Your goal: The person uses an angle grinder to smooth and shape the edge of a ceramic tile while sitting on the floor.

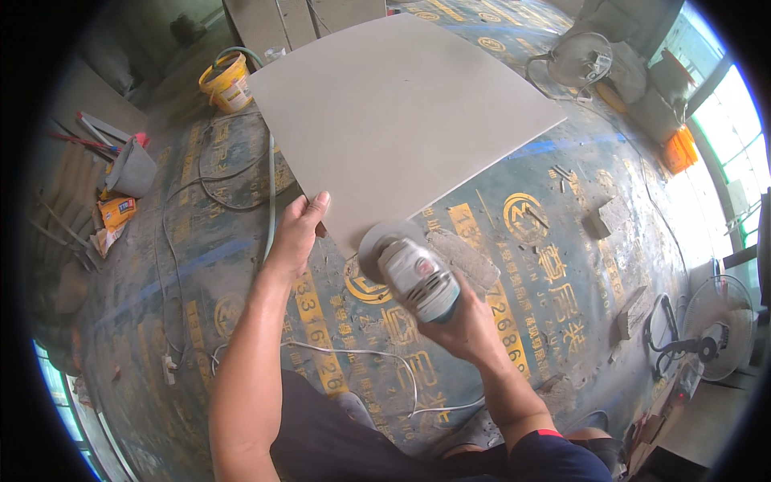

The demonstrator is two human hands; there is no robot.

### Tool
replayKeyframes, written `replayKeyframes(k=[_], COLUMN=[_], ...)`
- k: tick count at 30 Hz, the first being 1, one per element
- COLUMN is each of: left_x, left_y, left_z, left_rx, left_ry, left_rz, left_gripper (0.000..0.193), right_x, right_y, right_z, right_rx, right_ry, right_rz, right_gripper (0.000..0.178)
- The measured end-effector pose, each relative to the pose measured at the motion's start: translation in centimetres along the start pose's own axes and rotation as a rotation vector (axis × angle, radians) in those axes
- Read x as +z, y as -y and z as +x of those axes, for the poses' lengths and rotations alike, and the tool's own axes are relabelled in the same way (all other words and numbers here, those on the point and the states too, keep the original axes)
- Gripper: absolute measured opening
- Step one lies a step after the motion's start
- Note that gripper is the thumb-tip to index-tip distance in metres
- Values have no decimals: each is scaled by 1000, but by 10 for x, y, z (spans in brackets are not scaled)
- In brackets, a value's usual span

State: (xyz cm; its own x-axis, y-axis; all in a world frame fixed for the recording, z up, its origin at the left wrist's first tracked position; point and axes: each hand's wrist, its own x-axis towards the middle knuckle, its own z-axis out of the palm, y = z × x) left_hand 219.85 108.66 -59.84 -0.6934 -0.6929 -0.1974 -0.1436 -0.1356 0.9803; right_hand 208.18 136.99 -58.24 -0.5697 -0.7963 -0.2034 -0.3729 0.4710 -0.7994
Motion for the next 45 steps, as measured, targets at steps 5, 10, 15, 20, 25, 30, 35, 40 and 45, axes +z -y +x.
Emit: replayKeyframes(k=[5,10,15,20,25,30,35,40,45], left_x=[8,-1,8,8,8,8,2,3,7], left_y=[-1,-2,-5,-6,-9,-9,-8,-13,-17], left_z=[-3,-1,-3,-4,-8,-7,-3,-6,-12], left_rx=[75,19,58,48,37,44,-9,-28,-7], left_ry=[-26,25,-20,-38,-47,-27,14,-7,36], left_rz=[-32,-24,-25,7,22,-6,16,17,-37], left_gripper=[34,39,35,35,35,35,40,41,45], right_x=[-23,-13,52,104,108,96,104,122,127], right_y=[-23,-40,-67,-62,-51,-69,-81,-64,-70], right_z=[22,39,47,32,34,49,64,51,57], right_rx=[28,31,-132,-275,-286,-167,-248,-342,-342], right_ry=[-202,-315,-263,-189,-234,-254,-293,-257,-273], right_rz=[244,302,404,150,212,428,493,256,268], right_gripper=[59,47,53,81,82,70,67,83,83])
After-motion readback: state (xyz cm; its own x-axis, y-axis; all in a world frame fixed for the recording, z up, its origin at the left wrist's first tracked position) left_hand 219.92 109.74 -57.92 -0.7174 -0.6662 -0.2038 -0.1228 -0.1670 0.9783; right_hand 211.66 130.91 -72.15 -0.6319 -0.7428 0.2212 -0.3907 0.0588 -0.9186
